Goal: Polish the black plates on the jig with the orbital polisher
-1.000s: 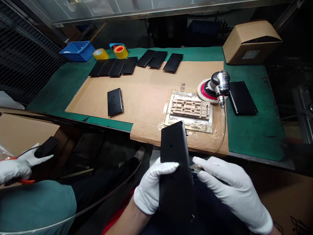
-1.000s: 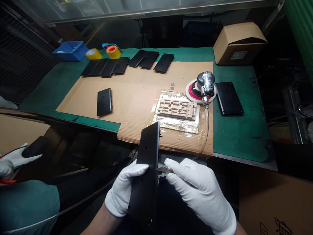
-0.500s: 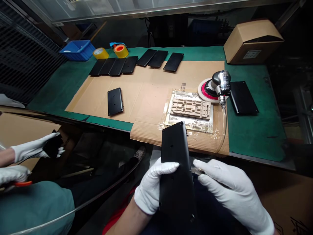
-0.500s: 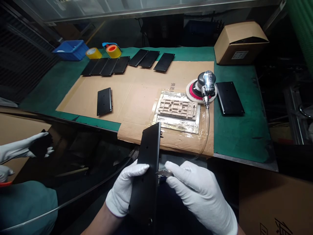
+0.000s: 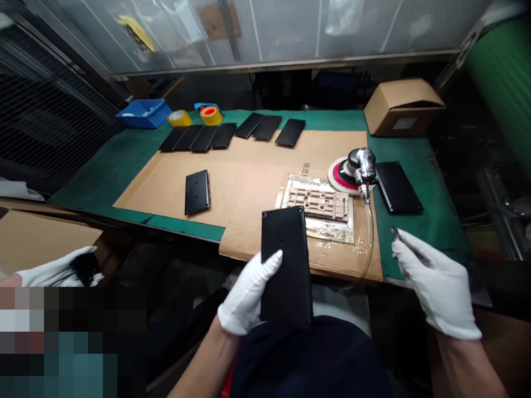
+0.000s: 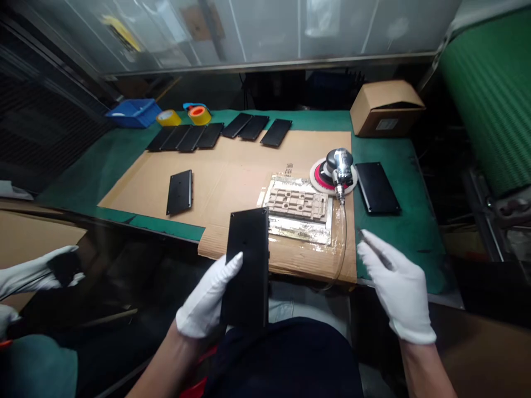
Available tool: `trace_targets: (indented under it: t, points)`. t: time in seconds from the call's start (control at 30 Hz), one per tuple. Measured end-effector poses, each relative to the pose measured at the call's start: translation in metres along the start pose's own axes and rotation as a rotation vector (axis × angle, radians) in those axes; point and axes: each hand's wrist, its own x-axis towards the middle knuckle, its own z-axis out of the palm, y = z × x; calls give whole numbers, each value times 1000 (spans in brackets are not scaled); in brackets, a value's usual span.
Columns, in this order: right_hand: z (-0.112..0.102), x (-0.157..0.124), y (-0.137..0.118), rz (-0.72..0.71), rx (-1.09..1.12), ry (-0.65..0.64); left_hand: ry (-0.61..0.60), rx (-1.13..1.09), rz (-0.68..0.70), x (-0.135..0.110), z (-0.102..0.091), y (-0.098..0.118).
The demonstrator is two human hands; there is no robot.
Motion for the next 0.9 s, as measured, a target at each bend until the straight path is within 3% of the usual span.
trace_targets:
  t: [0.07,0.13,0.2,0.33,0.43,0.53,0.63,0.73,0.9]
  points:
    - [0,35,26,54,-318,108,-2,219,189,33,-1,29]
    - [4,62,41,40,-603,30,-74,416,312,73,2,61]
    - [9,78,41,-17,-755,-18,-253,622,326,117,10,91]
    - [26,105,-1,-212,-699,185,-693,1162,240,193,44,127]
    - [47,137,-50,-338,-631,161,-768,1580,217,230,76,128]
    - [72,168,-86,-264,-689,34,-681,1872,346,241,89,111]
    - [95,187,-100,-152,-760,-121,-586,1950,616,233,74,86]
    - [111,198,-102,-78,-800,-146,-618,1840,748,215,47,64]
    - [121,222,-112,-6,-755,-108,-537,1294,710,195,30,48]
